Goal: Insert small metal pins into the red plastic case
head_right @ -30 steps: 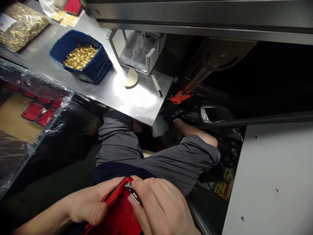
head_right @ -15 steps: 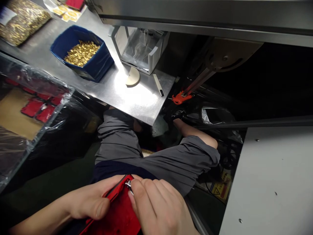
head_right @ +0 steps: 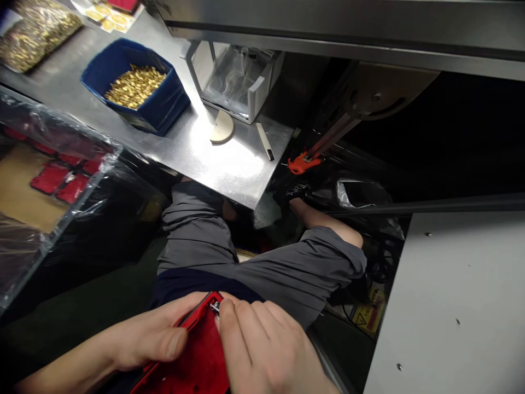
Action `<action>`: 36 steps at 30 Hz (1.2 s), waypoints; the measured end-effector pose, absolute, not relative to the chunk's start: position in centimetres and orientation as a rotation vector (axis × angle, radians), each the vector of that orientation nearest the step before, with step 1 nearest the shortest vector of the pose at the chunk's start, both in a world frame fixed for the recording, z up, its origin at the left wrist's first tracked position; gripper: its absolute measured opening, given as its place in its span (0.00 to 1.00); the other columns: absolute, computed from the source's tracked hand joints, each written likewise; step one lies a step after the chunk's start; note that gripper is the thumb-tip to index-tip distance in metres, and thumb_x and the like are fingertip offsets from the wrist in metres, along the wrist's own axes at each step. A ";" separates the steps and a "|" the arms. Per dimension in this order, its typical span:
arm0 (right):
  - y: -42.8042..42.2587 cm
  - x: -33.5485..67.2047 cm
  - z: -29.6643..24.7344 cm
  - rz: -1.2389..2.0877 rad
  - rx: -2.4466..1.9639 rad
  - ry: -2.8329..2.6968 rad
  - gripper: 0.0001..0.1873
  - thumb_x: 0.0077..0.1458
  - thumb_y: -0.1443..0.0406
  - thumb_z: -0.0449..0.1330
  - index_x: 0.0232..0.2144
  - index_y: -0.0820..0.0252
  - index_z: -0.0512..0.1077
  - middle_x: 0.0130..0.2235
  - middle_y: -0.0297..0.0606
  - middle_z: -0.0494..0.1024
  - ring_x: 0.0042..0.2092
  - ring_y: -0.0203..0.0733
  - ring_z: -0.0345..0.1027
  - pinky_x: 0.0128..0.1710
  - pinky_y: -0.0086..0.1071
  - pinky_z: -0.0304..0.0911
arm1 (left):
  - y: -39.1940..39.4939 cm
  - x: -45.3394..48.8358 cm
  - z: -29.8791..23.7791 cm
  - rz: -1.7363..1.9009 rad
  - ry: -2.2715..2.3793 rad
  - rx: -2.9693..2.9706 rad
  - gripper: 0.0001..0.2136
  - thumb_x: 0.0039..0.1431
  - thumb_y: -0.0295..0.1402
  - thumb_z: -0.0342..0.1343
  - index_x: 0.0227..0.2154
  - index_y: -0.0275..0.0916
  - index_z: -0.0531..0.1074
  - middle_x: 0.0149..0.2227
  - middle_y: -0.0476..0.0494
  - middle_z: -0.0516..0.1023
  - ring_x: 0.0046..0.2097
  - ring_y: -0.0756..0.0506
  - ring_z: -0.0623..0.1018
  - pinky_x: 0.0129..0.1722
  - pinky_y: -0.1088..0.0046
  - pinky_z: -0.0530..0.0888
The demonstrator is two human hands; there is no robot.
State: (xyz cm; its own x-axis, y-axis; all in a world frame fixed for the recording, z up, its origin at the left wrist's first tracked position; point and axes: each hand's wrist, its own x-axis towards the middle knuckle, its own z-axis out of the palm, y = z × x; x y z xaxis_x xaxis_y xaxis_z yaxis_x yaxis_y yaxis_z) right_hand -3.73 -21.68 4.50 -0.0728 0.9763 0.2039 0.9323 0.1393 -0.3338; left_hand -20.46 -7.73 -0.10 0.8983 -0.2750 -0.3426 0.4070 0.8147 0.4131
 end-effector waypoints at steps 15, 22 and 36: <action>-21.8 -3.1 4.8 0.368 -1.768 -1.880 0.10 0.63 0.74 0.56 0.46 0.71 0.74 0.31 0.43 0.82 0.30 0.41 0.75 0.28 0.34 0.72 | -8.1 -20.4 0.4 -0.369 0.300 0.491 0.37 0.52 0.58 0.64 0.59 0.40 0.68 0.45 0.41 0.77 0.40 0.44 0.76 0.53 0.62 0.72; -23.7 -2.6 4.1 0.543 -2.146 -0.887 0.10 0.62 0.58 0.63 0.46 0.52 0.73 0.34 0.32 0.80 0.30 0.33 0.74 0.29 0.22 0.70 | -8.7 -21.4 -0.7 -0.389 0.377 0.424 0.41 0.48 0.57 0.68 0.62 0.44 0.66 0.49 0.40 0.78 0.46 0.44 0.79 0.46 0.72 0.73; -14.5 0.6 -5.5 0.654 -2.036 -0.696 0.14 0.65 0.55 0.56 0.48 0.56 0.66 0.36 0.34 0.78 0.35 0.37 0.73 0.36 0.28 0.67 | -9.3 -21.4 -1.3 -0.261 0.423 0.359 0.51 0.39 0.54 0.74 0.66 0.51 0.58 0.65 0.31 0.66 0.62 0.24 0.71 0.62 0.40 0.65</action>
State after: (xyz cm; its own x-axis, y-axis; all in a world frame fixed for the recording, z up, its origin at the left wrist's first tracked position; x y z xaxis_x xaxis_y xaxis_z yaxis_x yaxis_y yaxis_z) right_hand 0.56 -14.52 -5.50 0.7065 0.6825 -0.1872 0.2299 -0.4715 -0.8514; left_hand -21.41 -9.27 -1.30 0.8803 -0.1709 -0.4426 0.3181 0.9048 0.2833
